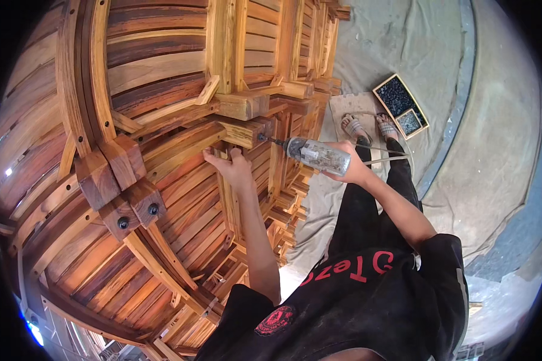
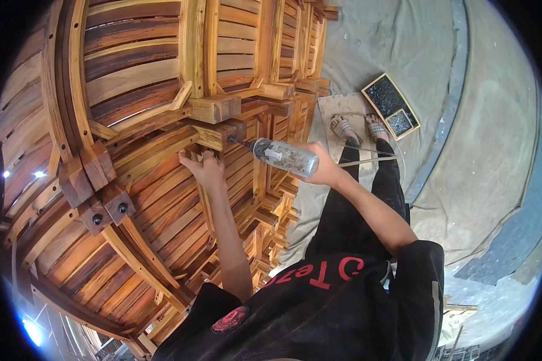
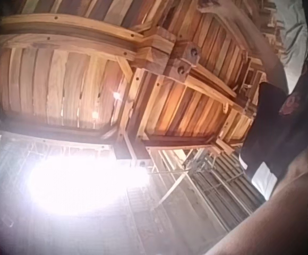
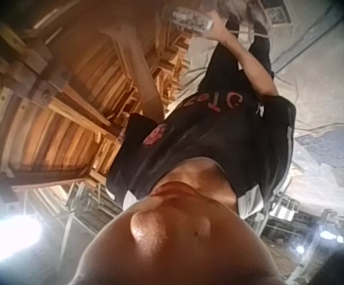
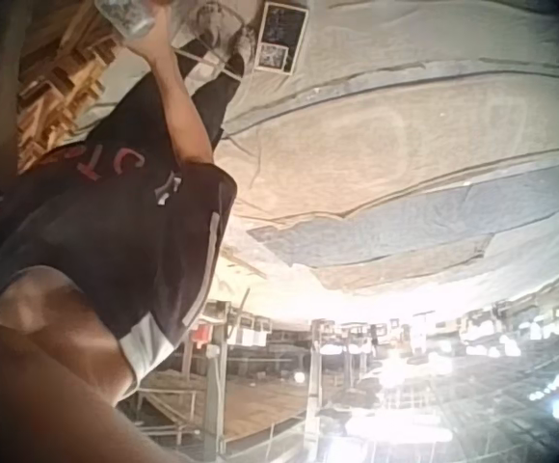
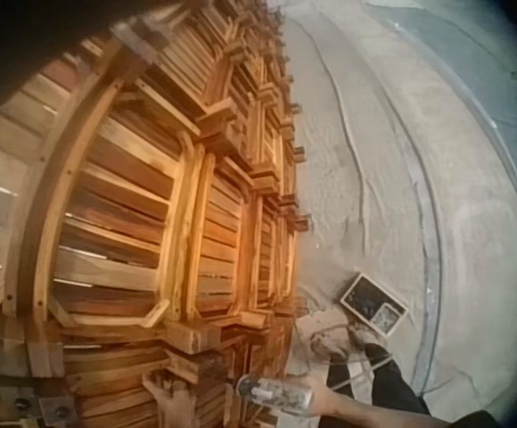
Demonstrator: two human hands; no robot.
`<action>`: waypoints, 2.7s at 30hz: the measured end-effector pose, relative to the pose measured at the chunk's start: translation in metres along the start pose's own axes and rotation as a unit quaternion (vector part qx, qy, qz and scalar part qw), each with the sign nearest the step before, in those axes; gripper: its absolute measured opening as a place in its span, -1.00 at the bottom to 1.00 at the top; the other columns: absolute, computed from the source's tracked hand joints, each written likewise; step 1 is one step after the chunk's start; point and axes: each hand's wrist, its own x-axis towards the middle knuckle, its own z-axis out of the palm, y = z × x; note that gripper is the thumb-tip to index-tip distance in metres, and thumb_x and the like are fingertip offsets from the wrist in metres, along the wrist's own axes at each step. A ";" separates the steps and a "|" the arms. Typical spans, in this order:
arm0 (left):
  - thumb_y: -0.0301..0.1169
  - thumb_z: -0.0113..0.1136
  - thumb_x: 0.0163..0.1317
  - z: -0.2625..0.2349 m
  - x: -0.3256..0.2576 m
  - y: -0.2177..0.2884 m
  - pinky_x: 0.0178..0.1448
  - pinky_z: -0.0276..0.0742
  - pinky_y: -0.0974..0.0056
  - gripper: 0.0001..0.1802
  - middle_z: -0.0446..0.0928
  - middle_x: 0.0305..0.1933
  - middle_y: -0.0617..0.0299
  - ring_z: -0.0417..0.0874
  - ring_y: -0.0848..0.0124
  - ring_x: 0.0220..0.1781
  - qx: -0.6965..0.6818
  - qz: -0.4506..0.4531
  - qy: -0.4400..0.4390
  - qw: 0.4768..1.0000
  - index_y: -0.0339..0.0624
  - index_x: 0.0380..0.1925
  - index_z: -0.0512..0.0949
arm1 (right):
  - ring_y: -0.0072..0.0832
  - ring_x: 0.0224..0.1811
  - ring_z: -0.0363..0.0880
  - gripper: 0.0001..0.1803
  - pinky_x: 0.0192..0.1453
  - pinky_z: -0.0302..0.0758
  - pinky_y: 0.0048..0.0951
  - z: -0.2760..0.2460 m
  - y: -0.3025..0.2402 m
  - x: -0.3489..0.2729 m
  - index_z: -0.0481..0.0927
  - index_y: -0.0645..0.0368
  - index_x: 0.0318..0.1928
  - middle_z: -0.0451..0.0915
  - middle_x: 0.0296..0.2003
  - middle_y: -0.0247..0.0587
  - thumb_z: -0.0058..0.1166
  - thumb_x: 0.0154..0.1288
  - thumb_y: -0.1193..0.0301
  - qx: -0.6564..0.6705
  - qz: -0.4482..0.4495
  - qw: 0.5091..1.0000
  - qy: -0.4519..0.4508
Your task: Assembling wooden furniture components using a pneumatic screwdriver and screws.
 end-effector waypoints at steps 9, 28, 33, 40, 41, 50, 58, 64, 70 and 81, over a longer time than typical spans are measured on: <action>-0.64 -0.06 0.25 -0.006 -0.003 0.002 -0.65 0.08 0.48 -0.21 0.40 -0.23 0.23 0.21 0.65 -0.58 -0.041 -0.013 -0.022 0.999 0.11 0.41 -0.08 | -0.04 -0.28 0.62 -0.49 -0.15 0.55 -0.35 -0.005 -0.003 0.006 0.60 0.32 -0.13 0.64 -0.28 0.05 0.36 -0.21 0.45 -0.040 0.011 0.999 -0.021; -0.49 -0.11 0.45 -0.074 -0.150 -0.063 -0.36 0.35 0.46 -0.54 0.53 -0.01 -0.13 0.37 0.51 -0.43 -0.264 -0.375 -0.250 0.852 -0.25 0.33 0.23 | -0.09 -0.32 0.64 -0.49 -0.15 0.55 -0.36 -0.005 -0.006 0.006 0.60 0.32 -0.07 0.65 -0.33 0.05 0.28 -0.15 0.44 -0.049 -0.005 0.999 0.005; -0.36 -0.12 0.50 -0.084 -0.164 -0.075 -0.54 0.19 0.44 -0.70 0.47 -0.40 0.20 0.25 0.55 -0.62 -0.241 -0.394 -0.250 0.851 -0.23 0.12 0.41 | -0.16 -0.37 0.61 -0.61 -0.17 0.53 -0.36 -0.003 -0.004 0.007 0.60 0.29 -0.21 0.64 -0.39 -0.03 0.28 -0.16 0.47 -0.001 0.021 1.000 0.000; -0.26 -0.16 0.51 -0.098 -0.183 -0.098 -0.55 0.17 0.38 -0.71 0.26 -0.59 0.37 0.28 0.49 -0.63 -0.164 -0.392 -0.174 0.888 -0.23 -0.18 0.46 | -0.13 -0.40 0.59 -0.68 -0.16 0.51 -0.33 0.005 0.008 0.004 0.61 0.27 -0.28 0.63 -0.45 -0.02 0.24 -0.14 0.42 -0.017 0.025 0.999 0.013; -0.27 -0.17 0.51 -0.098 -0.184 -0.098 -0.51 0.21 0.37 -0.71 0.28 -0.57 0.35 0.32 0.45 -0.59 -0.190 -0.416 -0.168 0.873 -0.24 -0.18 0.46 | -0.13 -0.40 0.59 -0.68 -0.16 0.51 -0.33 0.005 0.008 0.004 0.61 0.27 -0.28 0.63 -0.45 -0.02 0.24 -0.14 0.42 -0.016 0.023 1.000 0.012; -0.33 -0.03 0.47 -0.086 -0.195 -0.097 -0.48 0.32 0.39 -0.81 0.45 -0.45 0.23 0.42 0.44 -0.52 -0.218 -0.353 -0.057 0.908 -0.22 -0.26 0.44 | -0.29 -0.53 0.58 -0.77 -0.31 0.51 -0.40 -0.016 -0.014 -0.011 0.61 0.27 -0.35 0.63 -0.52 -0.11 0.25 -0.11 0.48 0.056 0.050 0.997 0.002; -0.32 0.02 0.45 -0.093 -0.179 -0.077 -0.53 0.26 0.45 -0.79 0.48 -0.45 0.28 0.39 0.53 -0.56 -0.350 -0.277 -0.043 0.894 -0.25 -0.23 0.51 | -0.44 -0.23 0.61 -0.52 -0.05 0.48 -0.42 -0.016 -0.038 -0.075 0.53 0.24 -0.13 0.66 -0.30 -0.25 0.36 -0.16 0.47 -0.017 0.099 0.994 -0.049; -0.22 0.08 0.42 -0.118 -0.185 -0.017 -0.58 0.18 0.49 -0.71 0.45 -0.51 0.34 0.32 0.58 -0.61 -0.423 -0.129 -0.057 0.895 -0.27 -0.22 0.54 | -0.39 -0.15 0.62 -0.46 0.04 0.46 -0.37 0.023 -0.114 -0.093 0.58 0.29 -0.07 0.66 -0.20 -0.13 0.40 -0.18 0.46 0.051 0.019 0.983 -0.174; -0.21 0.07 0.43 -0.170 -0.208 0.001 -0.59 0.13 0.48 -0.69 0.24 -0.64 0.40 0.24 0.59 -0.66 -0.432 -0.066 -0.074 0.897 -0.22 -0.38 0.48 | -0.18 -0.25 0.66 -0.49 -0.10 0.53 -0.35 0.069 -0.141 -0.110 0.58 0.35 -0.10 0.66 -0.26 0.00 0.37 -0.16 0.44 -0.003 -0.070 0.970 -0.233; -0.24 0.05 0.45 -0.267 -0.247 -0.003 -0.57 0.10 0.50 -0.70 0.23 -0.62 0.44 0.18 0.66 -0.64 -0.423 0.015 -0.107 0.900 -0.26 -0.34 0.49 | -0.12 -0.26 0.64 -0.57 -0.15 0.56 -0.28 0.183 -0.179 -0.196 0.62 0.19 -0.18 0.65 -0.27 -0.09 0.33 -0.18 0.39 -0.235 -0.322 0.913 -0.091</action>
